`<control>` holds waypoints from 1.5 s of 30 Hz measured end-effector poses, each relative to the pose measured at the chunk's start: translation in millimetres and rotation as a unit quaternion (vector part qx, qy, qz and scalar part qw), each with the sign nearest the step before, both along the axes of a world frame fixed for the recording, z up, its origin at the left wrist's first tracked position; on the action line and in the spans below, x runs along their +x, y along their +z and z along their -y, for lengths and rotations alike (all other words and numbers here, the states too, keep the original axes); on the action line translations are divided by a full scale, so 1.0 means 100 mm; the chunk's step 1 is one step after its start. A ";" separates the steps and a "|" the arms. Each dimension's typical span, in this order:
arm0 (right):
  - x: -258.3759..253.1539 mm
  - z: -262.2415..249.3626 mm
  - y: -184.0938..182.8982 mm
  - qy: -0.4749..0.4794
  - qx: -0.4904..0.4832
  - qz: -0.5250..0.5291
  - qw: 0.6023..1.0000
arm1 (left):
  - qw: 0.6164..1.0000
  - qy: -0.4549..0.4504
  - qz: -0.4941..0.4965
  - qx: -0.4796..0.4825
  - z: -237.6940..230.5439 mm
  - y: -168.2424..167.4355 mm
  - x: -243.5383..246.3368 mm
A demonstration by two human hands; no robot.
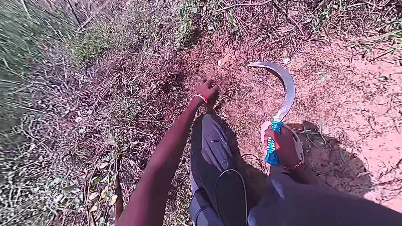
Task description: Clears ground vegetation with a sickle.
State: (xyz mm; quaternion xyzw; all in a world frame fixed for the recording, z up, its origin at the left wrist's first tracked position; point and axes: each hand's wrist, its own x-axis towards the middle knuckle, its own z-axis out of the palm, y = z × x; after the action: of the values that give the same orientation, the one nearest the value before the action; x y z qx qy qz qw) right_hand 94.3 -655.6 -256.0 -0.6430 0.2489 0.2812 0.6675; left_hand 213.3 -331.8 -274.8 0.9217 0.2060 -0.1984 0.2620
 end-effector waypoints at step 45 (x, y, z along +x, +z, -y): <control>0.04 -0.05 0.00 0.010 -0.008 -0.007 1.000 | 0.980 0.194 0.012 0.041 0.73 0.05 -0.04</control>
State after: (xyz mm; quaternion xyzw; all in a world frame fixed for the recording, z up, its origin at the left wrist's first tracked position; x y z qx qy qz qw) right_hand 97.9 -650.8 -255.8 -0.6490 0.2496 0.2902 0.6574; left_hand 208.8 -404.9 -269.8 0.8766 0.3857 -0.1238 0.2597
